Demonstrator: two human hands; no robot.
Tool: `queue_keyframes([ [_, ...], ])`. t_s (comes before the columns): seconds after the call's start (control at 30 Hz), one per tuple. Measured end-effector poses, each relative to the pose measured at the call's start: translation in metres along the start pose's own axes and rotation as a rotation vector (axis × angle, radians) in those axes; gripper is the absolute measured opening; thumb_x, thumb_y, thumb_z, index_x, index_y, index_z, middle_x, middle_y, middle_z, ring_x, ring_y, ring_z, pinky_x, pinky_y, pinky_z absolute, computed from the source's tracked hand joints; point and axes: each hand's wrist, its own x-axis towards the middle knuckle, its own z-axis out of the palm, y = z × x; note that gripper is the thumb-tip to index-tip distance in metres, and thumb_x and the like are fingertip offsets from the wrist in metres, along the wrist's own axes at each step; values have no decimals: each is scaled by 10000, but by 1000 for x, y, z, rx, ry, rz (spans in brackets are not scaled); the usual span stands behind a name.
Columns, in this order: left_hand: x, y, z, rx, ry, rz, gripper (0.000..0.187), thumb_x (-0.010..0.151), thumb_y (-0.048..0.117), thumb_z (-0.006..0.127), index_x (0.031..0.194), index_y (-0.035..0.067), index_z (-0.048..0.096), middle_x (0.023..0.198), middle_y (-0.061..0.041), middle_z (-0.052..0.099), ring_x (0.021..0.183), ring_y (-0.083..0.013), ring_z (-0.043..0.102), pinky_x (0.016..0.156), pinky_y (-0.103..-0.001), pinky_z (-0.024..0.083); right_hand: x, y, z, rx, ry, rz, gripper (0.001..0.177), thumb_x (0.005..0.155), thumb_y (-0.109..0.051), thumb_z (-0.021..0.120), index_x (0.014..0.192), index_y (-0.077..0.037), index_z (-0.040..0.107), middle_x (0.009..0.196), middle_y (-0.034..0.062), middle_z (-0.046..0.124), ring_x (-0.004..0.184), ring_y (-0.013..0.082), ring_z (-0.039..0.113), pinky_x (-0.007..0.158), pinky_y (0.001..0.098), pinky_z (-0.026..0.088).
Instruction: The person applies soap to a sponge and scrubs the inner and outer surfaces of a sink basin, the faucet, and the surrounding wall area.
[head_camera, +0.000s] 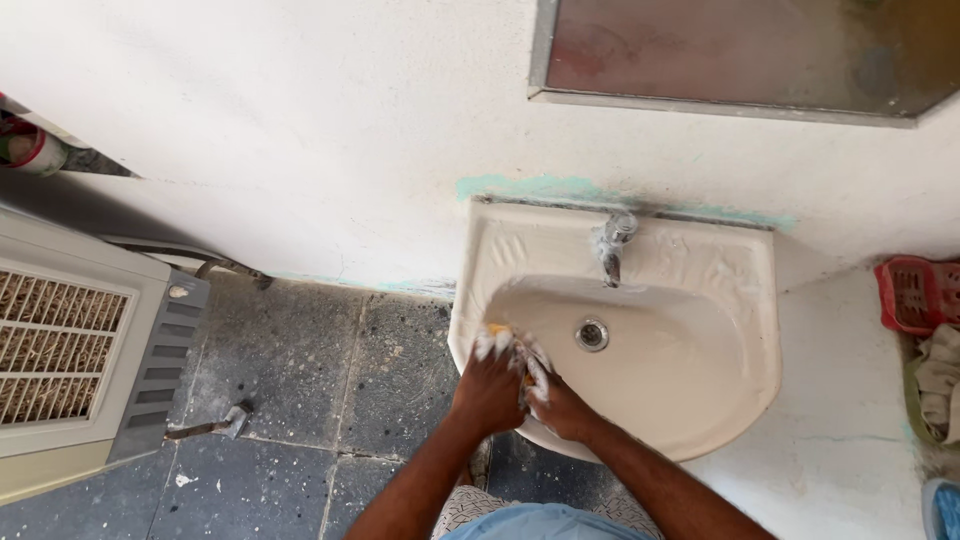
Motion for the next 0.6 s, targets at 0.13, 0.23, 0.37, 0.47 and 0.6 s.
queue_keyframes([
  [0.13, 16, -21, -11, -384, -170, 17, 404, 853, 235, 665, 1242, 139, 710, 1503, -92, 551, 1410, -272, 496, 1259, -508, 266, 10, -11, -8, 8, -20, 194, 867, 1023, -203, 459, 1611, -190, -179, 1690, 183, 47, 1485, 397, 308, 1167, 506, 358],
  [0.23, 14, -41, 11, -639, 135, -93, 392, 838, 120, 597, 1212, 121, 713, 1571, -66, 487, 1397, -275, 493, 1173, -439, 414, 43, -22, -9, 4, -16, 218, 814, 1030, -246, 460, 1615, -204, -103, 1694, 167, 111, 1460, 376, 406, 1180, 510, 358],
  [0.37, 12, -51, 44, -181, 363, -148, 409, 1011, 214, 534, 1384, 87, 642, 1566, -92, 488, 1386, -268, 516, 1205, -519, 343, 49, -5, 5, -142, -134, 154, 754, 991, -196, 494, 1603, -283, 62, 1694, 136, 161, 1472, 343, 409, 1167, 542, 359],
  [0.47, 5, -42, 37, -38, 42, -147, 489, 1032, 394, 440, 1396, 111, 603, 1657, -97, 301, 1443, -290, 402, 1196, -554, 271, -3, 43, -17, -399, -325, 177, 737, 962, -159, 520, 1594, -343, 187, 1694, 113, 198, 1481, 319, 411, 1158, 565, 360],
  [0.6, 2, -23, 6, 100, -52, -89, 578, 1029, 539, 343, 1389, 159, 588, 1614, -102, 287, 1515, -308, 245, 1240, -574, 67, -62, 102, -113, -955, -275, 368, 756, 924, -109, 554, 1581, -423, 353, 1695, 82, 247, 1493, 287, 414, 1145, 597, 362],
])
